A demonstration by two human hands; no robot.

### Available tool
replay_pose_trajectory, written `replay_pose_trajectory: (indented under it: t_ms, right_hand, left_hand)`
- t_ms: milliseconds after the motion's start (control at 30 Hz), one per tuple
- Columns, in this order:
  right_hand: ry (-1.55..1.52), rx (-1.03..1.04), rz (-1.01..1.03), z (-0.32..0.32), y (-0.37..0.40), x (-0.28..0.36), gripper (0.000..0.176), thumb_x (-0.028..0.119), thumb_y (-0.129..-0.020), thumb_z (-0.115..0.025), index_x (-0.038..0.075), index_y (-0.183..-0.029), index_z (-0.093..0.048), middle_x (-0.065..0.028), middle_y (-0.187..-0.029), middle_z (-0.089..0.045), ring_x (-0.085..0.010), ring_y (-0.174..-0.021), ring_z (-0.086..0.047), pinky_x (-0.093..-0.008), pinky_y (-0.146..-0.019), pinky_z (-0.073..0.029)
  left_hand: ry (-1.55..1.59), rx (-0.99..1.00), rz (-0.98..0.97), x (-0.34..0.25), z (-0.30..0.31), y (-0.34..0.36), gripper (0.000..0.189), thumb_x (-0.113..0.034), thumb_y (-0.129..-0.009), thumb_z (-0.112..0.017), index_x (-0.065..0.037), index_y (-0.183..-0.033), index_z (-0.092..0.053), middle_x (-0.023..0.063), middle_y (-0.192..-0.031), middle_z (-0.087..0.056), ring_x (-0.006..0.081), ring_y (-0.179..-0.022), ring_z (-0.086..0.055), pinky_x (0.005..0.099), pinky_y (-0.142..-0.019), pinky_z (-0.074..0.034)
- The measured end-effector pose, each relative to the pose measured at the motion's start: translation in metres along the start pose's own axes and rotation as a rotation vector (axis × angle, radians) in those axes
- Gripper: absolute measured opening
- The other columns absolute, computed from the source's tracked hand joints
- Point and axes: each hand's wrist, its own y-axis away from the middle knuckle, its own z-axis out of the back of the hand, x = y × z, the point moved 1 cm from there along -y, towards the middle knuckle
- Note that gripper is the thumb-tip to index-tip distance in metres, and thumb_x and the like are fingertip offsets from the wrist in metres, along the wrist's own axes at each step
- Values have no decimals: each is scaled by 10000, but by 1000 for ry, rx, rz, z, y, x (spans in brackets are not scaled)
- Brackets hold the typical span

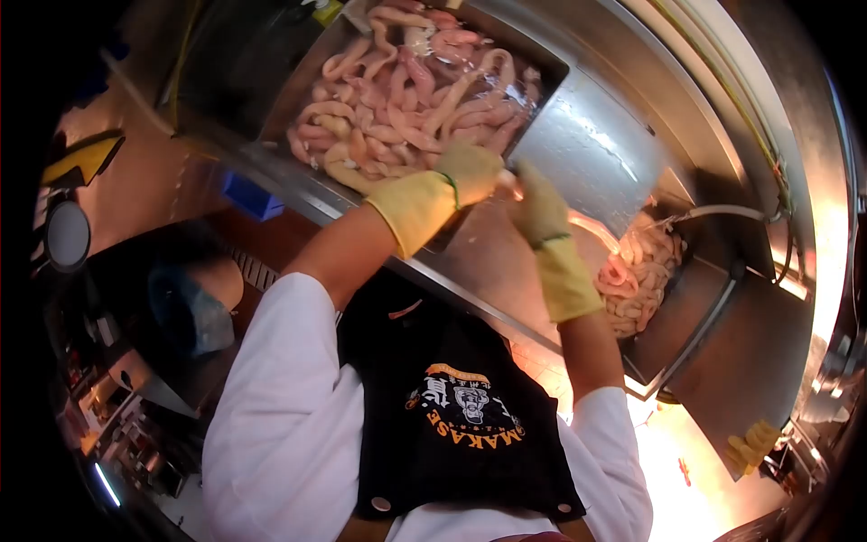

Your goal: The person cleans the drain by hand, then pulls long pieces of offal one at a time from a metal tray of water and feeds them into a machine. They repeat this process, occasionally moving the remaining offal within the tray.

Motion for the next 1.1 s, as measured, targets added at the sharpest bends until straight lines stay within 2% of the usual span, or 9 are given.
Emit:
replay_pose_trajectory:
  t_ms: [267,333,633,700,800,833,867,1000,1100]
  right_hand:
    - [466,414,-227,-5,5,20,290,383,-1004,-571,160,-1124,-712,-200,-1044,-755,-434,-1005,-716,-546,-865,-552]
    - [505,426,-280,17,27,-5,244,344,-982,-598,156,-1089,-711,-193,-983,-757,-439,-936,-723,-556,-824,-555]
    - [739,191,-424,198,224,-258,250,160,-1012,-573,111,-1224,-696,-109,-861,-744,-319,-836,-751,-435,-740,-584]
    - [956,496,-819,253,295,-373,278,235,-977,-686,165,-1245,-706,-68,-1075,-797,-273,-1043,-755,-411,-843,-594]
    - [-6,-469,-1836,285,310,-351,400,221,-1000,-681,132,-1389,-674,-78,-1177,-795,-264,-1087,-750,-410,-894,-607]
    - [-7,-464,-1839,278,301,-322,400,221,-1000,-681,132,-1389,-674,-78,-1177,-795,-264,-1087,-750,-410,-894,-607]
    - [625,41,-1432,267,279,-284,371,184,-989,-665,70,-1342,-689,-118,-1235,-771,-252,-1138,-732,-392,-955,-590]
    - [-5,-399,-760,180,172,-224,488,214,-920,-731,41,-1374,-682,-175,-1275,-736,-239,-1168,-700,-343,-1010,-544]
    - [45,-2,-350,67,50,-48,533,98,-915,-716,42,-1436,-619,-183,-1337,-714,-325,-1206,-692,-444,-1026,-528]
  left_hand:
    - [150,134,171,40,-17,35,316,-418,-925,-695,-118,-954,-789,150,-906,-769,383,-911,-754,521,-840,-556]
    - [766,38,677,42,-23,39,257,-350,-949,-666,-116,-1000,-760,148,-895,-769,390,-912,-751,513,-841,-553]
    - [139,-30,309,110,-38,50,187,-243,-982,-609,-101,-954,-727,173,-869,-766,411,-864,-750,539,-769,-568]
    - [91,-38,323,116,-41,47,195,-272,-985,-625,-108,-950,-726,169,-856,-760,396,-843,-748,535,-758,-567]
    - [40,-100,356,125,-16,51,196,-284,-985,-631,-118,-947,-728,166,-857,-757,391,-835,-746,529,-754,-569]
    - [38,-96,356,130,-17,55,196,-284,-985,-631,-118,-947,-728,166,-857,-757,391,-835,-746,529,-754,-569]
    - [25,-131,322,136,-20,57,191,-291,-974,-642,-124,-944,-730,164,-862,-758,389,-831,-745,526,-751,-571]
    - [34,-56,311,109,-7,56,207,-314,-943,-663,-119,-936,-731,149,-866,-762,372,-847,-750,514,-752,-575]
    - [56,-167,191,85,-28,55,204,-299,-918,-683,-102,-904,-730,120,-859,-764,347,-847,-752,491,-762,-578]
